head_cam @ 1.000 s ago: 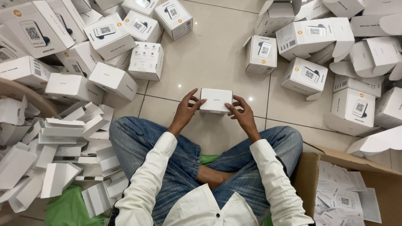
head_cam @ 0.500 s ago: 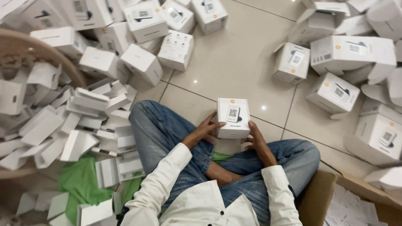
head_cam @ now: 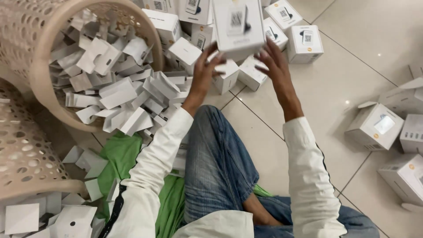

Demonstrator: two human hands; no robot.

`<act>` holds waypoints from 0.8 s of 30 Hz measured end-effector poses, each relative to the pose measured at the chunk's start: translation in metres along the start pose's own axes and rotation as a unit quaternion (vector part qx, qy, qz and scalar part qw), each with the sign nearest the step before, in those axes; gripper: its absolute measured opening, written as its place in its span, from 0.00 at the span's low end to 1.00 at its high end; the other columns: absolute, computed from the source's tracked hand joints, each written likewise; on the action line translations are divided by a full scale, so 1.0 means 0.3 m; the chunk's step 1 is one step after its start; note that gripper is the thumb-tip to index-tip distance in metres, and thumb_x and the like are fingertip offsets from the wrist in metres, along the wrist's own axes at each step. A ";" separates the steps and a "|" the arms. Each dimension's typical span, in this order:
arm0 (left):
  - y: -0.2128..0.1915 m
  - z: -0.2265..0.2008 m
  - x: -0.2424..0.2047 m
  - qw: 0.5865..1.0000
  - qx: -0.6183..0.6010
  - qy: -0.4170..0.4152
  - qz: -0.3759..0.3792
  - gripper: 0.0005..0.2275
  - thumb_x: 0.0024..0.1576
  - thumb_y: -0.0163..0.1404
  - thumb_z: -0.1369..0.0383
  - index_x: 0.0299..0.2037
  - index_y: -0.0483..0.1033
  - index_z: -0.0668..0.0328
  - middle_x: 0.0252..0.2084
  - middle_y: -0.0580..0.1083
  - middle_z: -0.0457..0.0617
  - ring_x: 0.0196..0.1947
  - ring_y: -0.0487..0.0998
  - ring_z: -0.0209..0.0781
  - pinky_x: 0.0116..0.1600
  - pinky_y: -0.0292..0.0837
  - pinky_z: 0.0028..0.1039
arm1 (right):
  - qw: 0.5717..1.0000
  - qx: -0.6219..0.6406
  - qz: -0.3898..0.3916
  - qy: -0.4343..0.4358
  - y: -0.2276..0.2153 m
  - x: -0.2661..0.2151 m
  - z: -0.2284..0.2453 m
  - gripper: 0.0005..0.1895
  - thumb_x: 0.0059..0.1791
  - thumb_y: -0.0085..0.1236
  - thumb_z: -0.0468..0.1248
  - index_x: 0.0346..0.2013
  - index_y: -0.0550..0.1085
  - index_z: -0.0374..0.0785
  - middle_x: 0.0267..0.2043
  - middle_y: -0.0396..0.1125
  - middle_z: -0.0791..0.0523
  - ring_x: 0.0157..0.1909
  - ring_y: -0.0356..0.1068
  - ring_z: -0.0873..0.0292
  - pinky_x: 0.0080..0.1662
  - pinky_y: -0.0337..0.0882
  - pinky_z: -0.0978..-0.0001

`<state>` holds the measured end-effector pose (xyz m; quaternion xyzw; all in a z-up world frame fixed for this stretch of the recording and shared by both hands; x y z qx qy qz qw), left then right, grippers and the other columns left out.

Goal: The person packages electronic devices into white cardboard boxes with inserts and manuals.

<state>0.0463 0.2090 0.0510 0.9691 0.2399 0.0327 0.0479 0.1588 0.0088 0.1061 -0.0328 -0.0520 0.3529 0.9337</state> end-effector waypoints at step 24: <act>0.152 0.217 -0.223 0.991 -0.045 0.122 0.008 0.24 0.66 0.48 0.70 0.73 0.61 0.58 0.72 0.65 0.50 0.60 0.77 0.41 0.56 0.78 0.29 | 0.980 -0.125 -0.036 0.153 -0.215 -0.587 -0.436 0.20 0.53 0.56 0.47 0.58 0.75 0.46 0.61 0.72 0.57 0.61 0.72 0.55 0.58 0.74 0.58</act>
Point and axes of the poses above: each hand's wrist, its own x-axis towards the middle knuckle, its own y-axis out of the palm, z = x × y, the point moved 4 cm from there along x, towards the middle knuckle
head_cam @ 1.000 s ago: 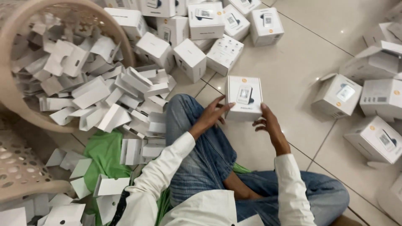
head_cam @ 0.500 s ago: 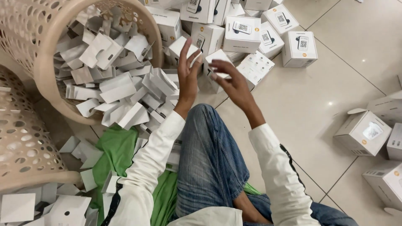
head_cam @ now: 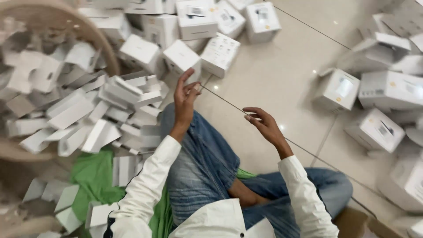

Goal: The person packages electronic devices into white cardboard boxes with inserts and manuals.

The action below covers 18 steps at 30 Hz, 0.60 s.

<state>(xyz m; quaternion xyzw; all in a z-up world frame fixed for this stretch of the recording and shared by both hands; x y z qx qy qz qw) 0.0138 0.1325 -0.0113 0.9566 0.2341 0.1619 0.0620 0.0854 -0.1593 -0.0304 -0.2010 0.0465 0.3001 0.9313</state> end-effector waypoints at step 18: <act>1.291 0.024 -0.281 0.931 -0.042 -0.106 0.347 0.19 0.65 0.47 0.73 0.67 0.65 0.63 0.66 0.70 0.53 0.55 0.80 0.43 0.51 0.82 0.29 | 0.888 0.007 -0.458 0.030 -1.077 -1.137 -0.461 0.19 0.56 0.57 0.41 0.61 0.73 0.41 0.61 0.71 0.57 0.53 0.71 0.61 0.54 0.74 0.67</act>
Point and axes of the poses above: each hand's wrist, its own x-axis towards the middle knuckle, its own y-axis out of the palm, z = x × y, the point moved 4 cm from there along x, towards the middle knuckle
